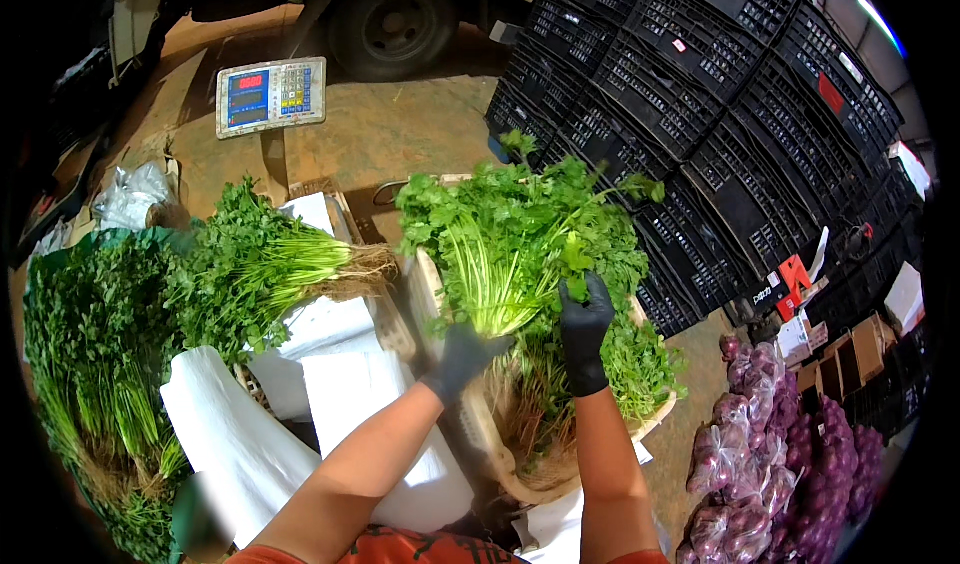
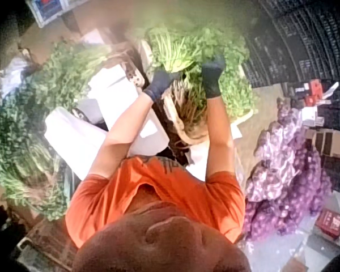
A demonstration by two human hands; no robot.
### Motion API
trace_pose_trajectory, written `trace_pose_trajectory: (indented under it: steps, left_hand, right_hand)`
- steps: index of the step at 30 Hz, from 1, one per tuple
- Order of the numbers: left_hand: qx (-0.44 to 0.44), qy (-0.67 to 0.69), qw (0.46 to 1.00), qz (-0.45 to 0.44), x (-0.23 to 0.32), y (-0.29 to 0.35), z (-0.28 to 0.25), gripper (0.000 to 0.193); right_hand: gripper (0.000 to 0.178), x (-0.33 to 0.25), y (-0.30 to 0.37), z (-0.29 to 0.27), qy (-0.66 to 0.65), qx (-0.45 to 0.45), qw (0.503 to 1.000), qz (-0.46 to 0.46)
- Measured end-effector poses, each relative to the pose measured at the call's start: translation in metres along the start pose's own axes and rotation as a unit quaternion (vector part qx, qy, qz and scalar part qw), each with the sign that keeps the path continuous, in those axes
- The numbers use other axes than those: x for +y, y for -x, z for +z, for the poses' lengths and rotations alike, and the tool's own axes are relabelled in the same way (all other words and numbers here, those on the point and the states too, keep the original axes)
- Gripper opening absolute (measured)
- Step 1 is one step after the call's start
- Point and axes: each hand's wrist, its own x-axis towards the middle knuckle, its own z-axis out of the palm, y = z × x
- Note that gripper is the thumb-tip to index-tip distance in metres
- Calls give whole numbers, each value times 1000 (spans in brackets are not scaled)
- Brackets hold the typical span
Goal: The person sorts bunches of leafy green vegetables from a large pile into a white plastic crate. They wear black gloves and handle the greens by hand, occasionally placing them into a clear plastic bag before arranging them in the crate. The process involves repetitive picking, shaking, and placing of the vegetables.
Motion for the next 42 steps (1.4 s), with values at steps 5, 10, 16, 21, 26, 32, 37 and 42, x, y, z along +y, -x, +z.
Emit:
trace_pose_trajectory:
  steps: [5, 10, 16, 21, 26, 32, 37, 42]
  left_hand:
    - [-12, 114, 992, -53, -8, 0, -10, 60]
    - [-19, 191, 981, -18, -1, -3, -1, 70]
    - [-13, 93, 990, -105, -9, 5, -7, 73]
    - [-82, 22, 980, -181, 24, -3, -14, 72]
    - [-88, -338, 930, 114, -16, 9, 12, 49]
    - [3, -85, 993, 77, 52, 10, 8, 38]
    - [0, -246, 968, 43, 95, -9, -62, 69]
    - [261, -136, 956, 14, 68, 23, -148, 76]
  right_hand:
    - [17, -43, -5, -1, -107, -69, 986, 105]
    - [16, 64, 8, 11, -83, -92, 969, 215]
    - [27, 124, -14, -34, -207, 217, 858, 417]
    - [40, 138, 31, -77, -34, -119, 880, 458]
    - [32, 26, 66, -19, -202, -356, 862, 300]
    - [26, -7, 43, -3, -471, -165, 739, 454]
    - [31, -40, -27, 44, -328, -159, 867, 339]
    - [26, -116, -68, 158, -298, -369, 851, 223]
